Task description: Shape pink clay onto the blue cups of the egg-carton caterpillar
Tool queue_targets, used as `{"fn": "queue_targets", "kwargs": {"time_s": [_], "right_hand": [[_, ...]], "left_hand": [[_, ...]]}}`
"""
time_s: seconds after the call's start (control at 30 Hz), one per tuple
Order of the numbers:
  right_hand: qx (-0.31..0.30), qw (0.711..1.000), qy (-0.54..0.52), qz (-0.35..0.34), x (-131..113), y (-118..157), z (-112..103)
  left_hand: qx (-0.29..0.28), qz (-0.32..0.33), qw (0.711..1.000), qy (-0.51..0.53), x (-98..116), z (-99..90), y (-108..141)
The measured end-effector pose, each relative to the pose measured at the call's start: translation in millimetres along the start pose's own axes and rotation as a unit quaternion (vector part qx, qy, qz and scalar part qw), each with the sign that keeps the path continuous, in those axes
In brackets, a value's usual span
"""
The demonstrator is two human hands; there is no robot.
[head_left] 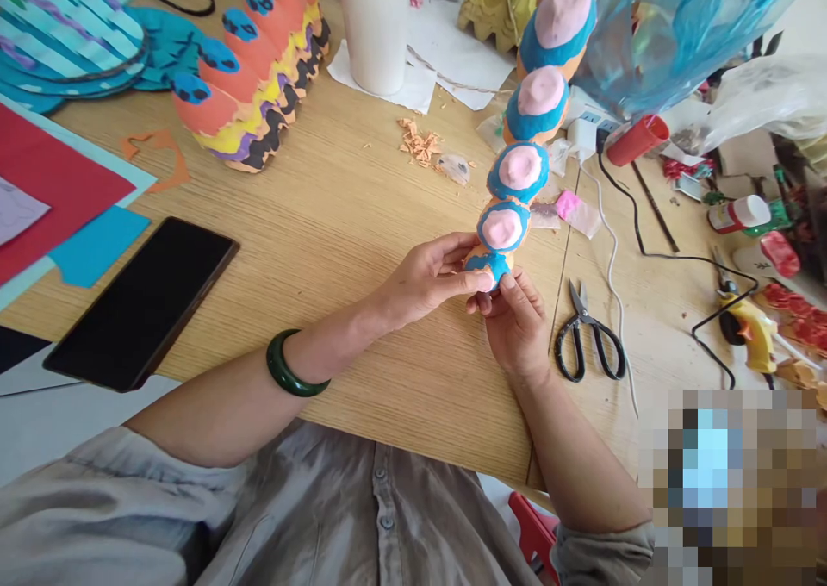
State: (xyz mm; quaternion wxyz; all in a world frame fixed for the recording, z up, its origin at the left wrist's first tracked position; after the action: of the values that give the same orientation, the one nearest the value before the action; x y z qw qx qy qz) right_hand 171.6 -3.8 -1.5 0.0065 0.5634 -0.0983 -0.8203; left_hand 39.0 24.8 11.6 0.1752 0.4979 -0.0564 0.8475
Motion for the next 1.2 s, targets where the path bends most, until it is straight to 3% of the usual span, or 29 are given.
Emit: {"fn": "queue_targets", "kwargs": {"time_s": [0.43,0.77,0.97,1.2], "right_hand": [[-0.007,1.0,0.011,0.011,5.1,0.0,-2.2],[-0.001,1.0,0.003,0.019,4.1,-1.7,-1.4],[-0.011,1.0,0.005,0.013,4.5,-1.4,-2.4],[-0.011,1.0,0.006,0.005,5.5,-1.0,-3.3]], "left_hand": [[0.015,-0.108,0.991,0.081,-8.1,-0.4,-0.4],[0.019,-0.077,0.995,0.061,-5.8,0.6,0.3],[0.006,-0.009,1.0,0.015,-4.7,3.0,0.5],[0.014,-0.003,1.0,0.011,-5.9,1.7,0.6]]}}
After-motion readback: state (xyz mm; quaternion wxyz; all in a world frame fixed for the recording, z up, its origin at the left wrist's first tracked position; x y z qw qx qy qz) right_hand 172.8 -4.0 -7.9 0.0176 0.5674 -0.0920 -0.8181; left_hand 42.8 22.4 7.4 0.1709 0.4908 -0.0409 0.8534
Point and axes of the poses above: each hand's wrist, its own y-axis away from the middle knuckle, its own z-axis out of the palm, x = y × z, the point moved 5 cm from there along -y, towards the middle knuckle, and after that the axes turned 8 degrees about x, right-handed, at the moved point
